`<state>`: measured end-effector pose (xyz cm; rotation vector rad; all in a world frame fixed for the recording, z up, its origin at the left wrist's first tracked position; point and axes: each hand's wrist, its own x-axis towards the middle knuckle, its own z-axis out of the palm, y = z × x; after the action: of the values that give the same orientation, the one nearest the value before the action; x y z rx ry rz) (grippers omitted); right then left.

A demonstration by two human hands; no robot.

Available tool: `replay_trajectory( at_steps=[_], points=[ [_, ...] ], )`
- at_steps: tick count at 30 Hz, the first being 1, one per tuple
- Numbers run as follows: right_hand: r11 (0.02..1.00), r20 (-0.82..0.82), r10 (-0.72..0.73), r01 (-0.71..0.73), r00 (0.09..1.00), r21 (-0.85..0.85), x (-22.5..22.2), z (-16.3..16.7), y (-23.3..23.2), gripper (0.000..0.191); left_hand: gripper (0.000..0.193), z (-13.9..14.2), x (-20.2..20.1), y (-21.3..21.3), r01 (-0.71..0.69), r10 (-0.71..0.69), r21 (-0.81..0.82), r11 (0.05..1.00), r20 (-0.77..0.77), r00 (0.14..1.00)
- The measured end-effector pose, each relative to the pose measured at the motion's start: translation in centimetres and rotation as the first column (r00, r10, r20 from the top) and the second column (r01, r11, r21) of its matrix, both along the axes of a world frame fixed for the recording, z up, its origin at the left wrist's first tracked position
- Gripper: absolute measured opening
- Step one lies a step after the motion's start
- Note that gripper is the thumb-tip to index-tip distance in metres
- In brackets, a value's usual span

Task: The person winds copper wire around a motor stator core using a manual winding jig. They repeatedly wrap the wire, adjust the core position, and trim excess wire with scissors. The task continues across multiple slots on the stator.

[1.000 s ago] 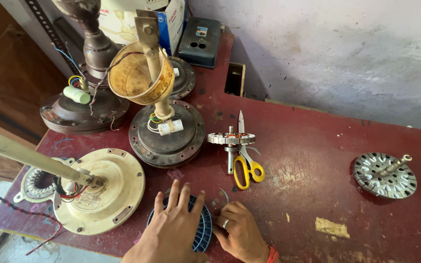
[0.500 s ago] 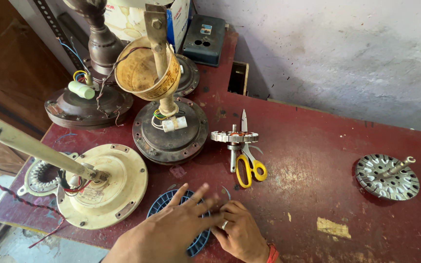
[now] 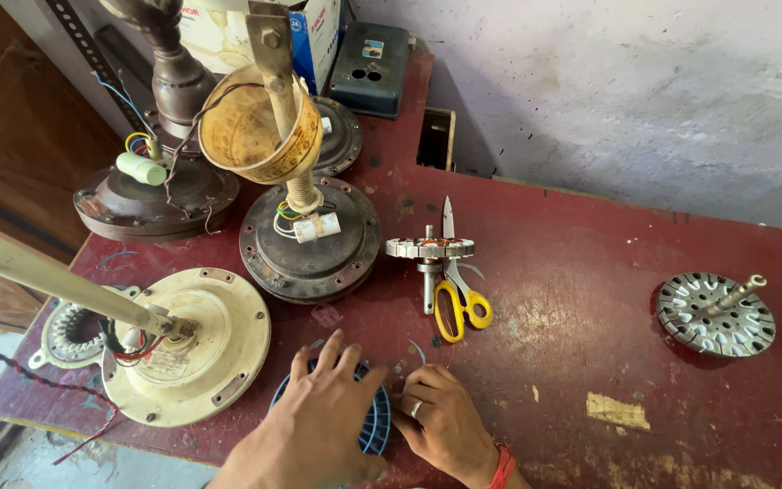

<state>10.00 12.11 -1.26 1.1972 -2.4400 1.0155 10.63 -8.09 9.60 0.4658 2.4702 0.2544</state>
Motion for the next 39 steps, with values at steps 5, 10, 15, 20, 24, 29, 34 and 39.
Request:
replay_trajectory(
  at_steps=[5, 10, 15, 20, 24, 29, 34, 39],
  points=[
    [1.0, -0.002, -0.002, 0.002, 1.0, -0.012, 0.6, 0.1, 0.1, 0.01, 0.065, 1.0, -0.1, 0.9, 0.352, -0.352, -0.038, 0.935, -0.006, 0.936],
    [0.971, 0.194, -0.223, 0.235, 0.955, -0.039, 2.8, 1.4, 1.4, 0.011, 0.071, 1.4, 0.0, 0.7, 0.343, -0.342, 0.019, 0.939, -0.029, 0.939],
    [0.994, 0.908, -0.104, 0.078, 0.405, 0.079, 3.1, 4.2, 5.8, 0.015, 0.084, 1.6, 0.1, 0.7, 0.309, -0.309, 0.049, 0.95, -0.017, 0.951],
    [0.973, 0.98, 0.0, -0.227, 0.2, 0.046, 3.2, 5.5, 5.9, 0.021, 0.086, 2.1, 0.4, 0.8, 0.326, -0.326, 0.007, 0.945, 0.012, 0.945],
    [0.976, 0.977, -0.017, -0.208, 0.211, 0.062, 3.5, 5.8, 5.6, 0.025, 0.086, 2.5, 0.4, 0.9, 0.34, -0.339, -0.021, 0.94, 0.02, 0.94],
    [0.971, 0.874, 0.102, -0.24, 0.474, 0.017, 3.8, 5.2, 5.8, 0.024, 0.088, 2.5, 0.6, 0.8, 0.329, -0.329, 0.001, 0.944, 0.006, 0.944],
    [0.948, 0.981, 0.001, -0.314, 0.194, 0.062, 3.5, 3.8, 5.1, 0.021, 0.086, 2.4, 0.6, 0.7, 0.331, -0.331, 0.008, 0.943, -0.01, 0.944],
    [0.997, 0.995, 0.072, 0.012, 0.064, -0.073, 3.5, 3.0, 5.7, 0.019, 0.085, 1.9, 0.8, 0.5, 0.33, -0.329, 0.02, 0.944, -0.026, 0.944]
  ],
)
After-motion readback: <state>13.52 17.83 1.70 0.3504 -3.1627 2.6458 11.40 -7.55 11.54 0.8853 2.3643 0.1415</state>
